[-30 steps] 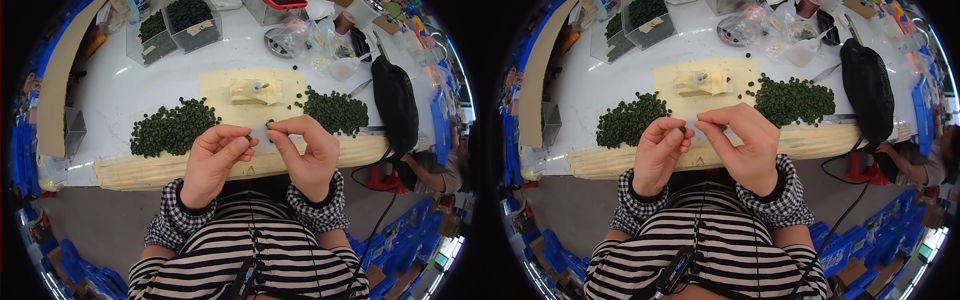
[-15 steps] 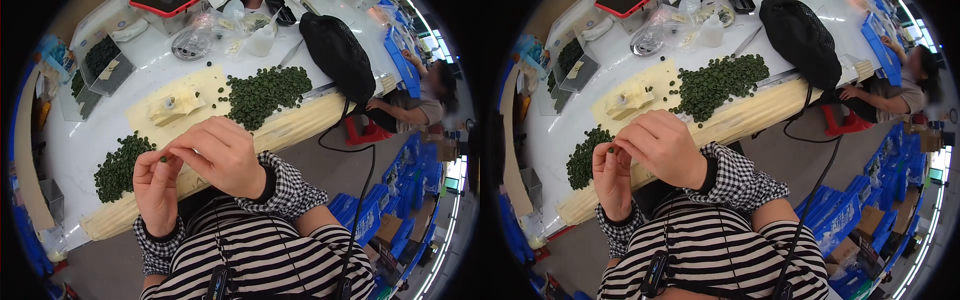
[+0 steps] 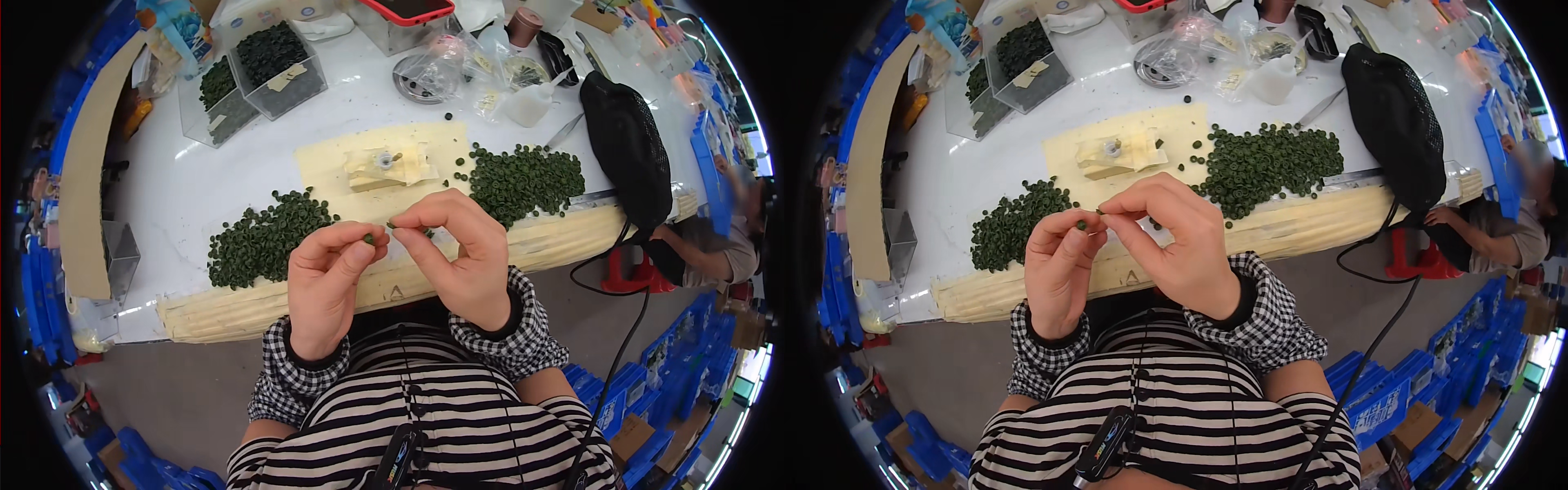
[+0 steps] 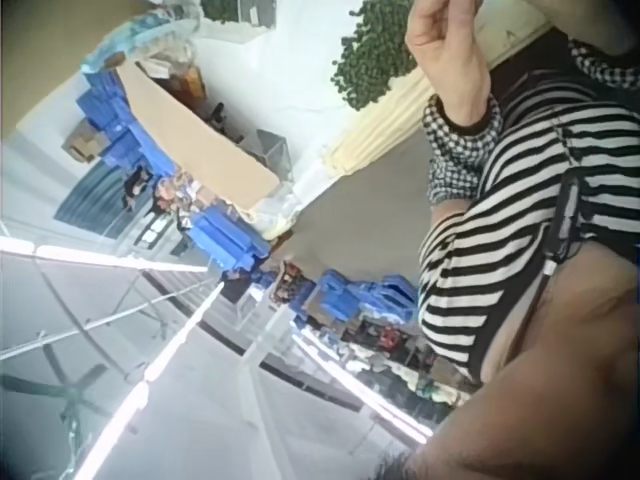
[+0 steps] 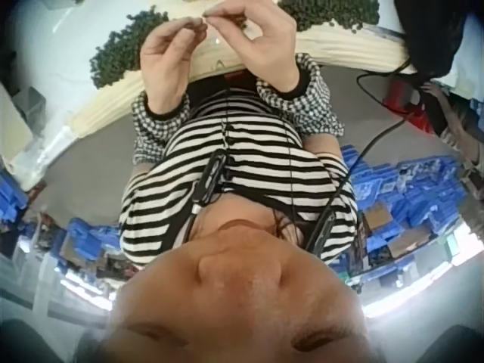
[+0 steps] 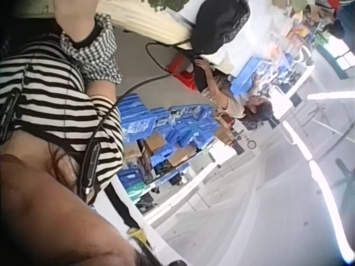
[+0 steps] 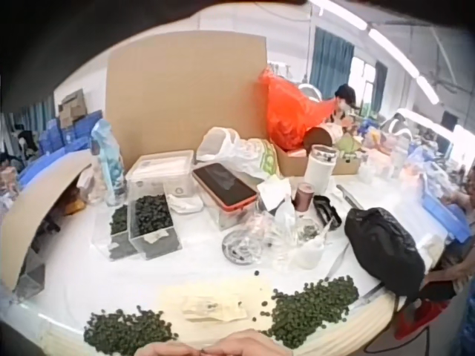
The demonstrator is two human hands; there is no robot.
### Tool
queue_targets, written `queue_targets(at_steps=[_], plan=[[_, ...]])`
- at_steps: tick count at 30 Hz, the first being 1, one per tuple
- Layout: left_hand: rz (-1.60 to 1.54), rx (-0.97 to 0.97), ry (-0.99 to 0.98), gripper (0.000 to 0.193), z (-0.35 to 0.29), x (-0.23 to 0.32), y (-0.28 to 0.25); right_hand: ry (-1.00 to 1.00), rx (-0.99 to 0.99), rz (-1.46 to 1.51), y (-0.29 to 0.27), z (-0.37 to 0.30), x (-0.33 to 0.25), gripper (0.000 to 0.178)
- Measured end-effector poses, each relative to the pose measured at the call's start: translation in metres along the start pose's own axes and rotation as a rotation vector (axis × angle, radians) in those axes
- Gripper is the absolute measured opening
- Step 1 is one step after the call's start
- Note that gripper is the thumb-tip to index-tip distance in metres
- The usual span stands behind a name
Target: The person is manually assembling small green plastic components and black fasteners onto a white base at a factory workbench.
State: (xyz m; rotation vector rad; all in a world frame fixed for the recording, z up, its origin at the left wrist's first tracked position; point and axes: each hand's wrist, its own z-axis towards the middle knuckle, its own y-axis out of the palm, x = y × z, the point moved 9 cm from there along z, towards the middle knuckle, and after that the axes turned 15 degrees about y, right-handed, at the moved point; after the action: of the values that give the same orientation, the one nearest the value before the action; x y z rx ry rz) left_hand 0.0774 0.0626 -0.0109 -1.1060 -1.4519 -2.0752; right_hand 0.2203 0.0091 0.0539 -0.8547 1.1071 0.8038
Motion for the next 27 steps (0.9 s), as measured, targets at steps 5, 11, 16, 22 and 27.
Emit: queue_targets(at_steps=[5, 11, 16, 22, 27], plan=[[-0.014, 0.005, -0.004, 0.020, 0.001, 0.000, 0.001, 0.054, -0.039, 0.018, 0.005, -0.002, 0.003, 0.011], [-0.011, 0.022, -0.007, 0.021, 0.001, 0.001, 0.002, 0.169, -0.083, 0.166, 0.013, -0.005, 0.015, 0.010], [0.007, 0.030, -0.001, 0.021, 0.001, 0.002, 0.000, 0.321, -0.103, 0.352, 0.019, -0.007, 0.022, 0.011], [0.067, 0.036, 0.018, 0.020, 0.001, 0.005, -0.002, 0.167, -0.058, 0.159, 0.015, -0.008, 0.012, 0.012], [0.051, 0.042, -0.008, 0.019, 0.000, 0.004, -0.002, -0.055, 0.034, -0.011, 0.012, -0.012, -0.008, 0.018]])
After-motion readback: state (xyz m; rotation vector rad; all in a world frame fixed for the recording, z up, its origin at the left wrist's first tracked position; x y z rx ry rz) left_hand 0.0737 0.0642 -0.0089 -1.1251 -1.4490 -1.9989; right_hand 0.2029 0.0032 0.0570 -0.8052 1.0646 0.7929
